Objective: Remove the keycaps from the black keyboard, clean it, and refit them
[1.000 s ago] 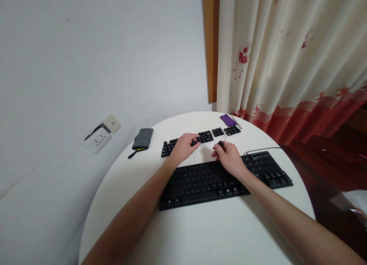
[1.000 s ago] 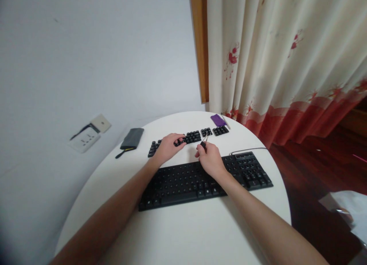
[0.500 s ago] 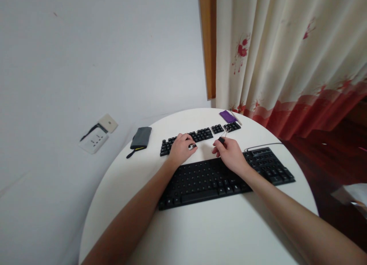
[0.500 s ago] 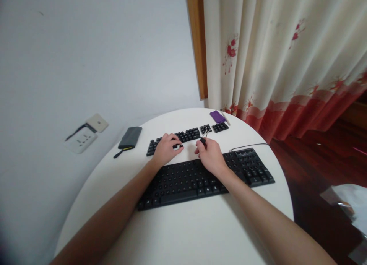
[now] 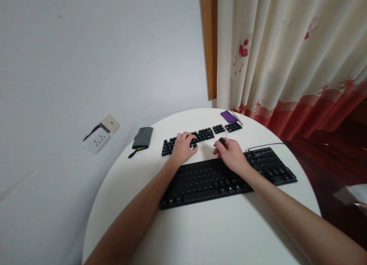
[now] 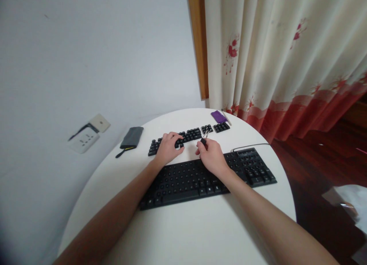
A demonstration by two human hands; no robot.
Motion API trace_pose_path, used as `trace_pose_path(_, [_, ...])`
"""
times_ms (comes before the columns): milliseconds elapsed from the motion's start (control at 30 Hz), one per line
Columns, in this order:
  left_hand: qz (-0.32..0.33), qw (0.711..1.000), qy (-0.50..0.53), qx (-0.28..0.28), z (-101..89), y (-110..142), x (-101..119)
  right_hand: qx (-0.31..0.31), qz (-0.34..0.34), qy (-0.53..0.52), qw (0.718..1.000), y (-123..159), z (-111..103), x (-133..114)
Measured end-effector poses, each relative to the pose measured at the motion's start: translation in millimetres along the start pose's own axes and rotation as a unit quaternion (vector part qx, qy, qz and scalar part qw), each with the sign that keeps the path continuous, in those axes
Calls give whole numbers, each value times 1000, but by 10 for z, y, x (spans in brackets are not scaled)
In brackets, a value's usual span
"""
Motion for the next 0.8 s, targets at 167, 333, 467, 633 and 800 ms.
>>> trace_pose_path(167, [7, 1000, 8, -13, -12, 0, 18, 1, -3, -4, 1000, 6, 3, 23])
trace_pose_path(333, [4, 1000, 5, -21, -8, -1, 33, -2, -1, -1, 1000, 8, 10, 20])
trace_pose_path(467, [13, 999, 3, -34, 6, 6, 22, 0, -1, -3, 1000, 7, 7, 7])
trace_pose_path(633, [14, 999, 3, -34, 24, 14, 2, -3, -3, -5, 1000, 6, 9, 6])
trace_pose_path(800, [5, 1000, 0, -30, 33, 13, -4, -6, -6, -2, 1000, 4, 10, 14])
Point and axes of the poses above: each hand's wrist, its own y-axis away from the middle knuckle, its own z-axis out of the palm, x = y × z, the point moved 1 cm from there along -y, towards the middle knuckle, and after that the axes turned 1 degree about y, right-handed, at the moved point
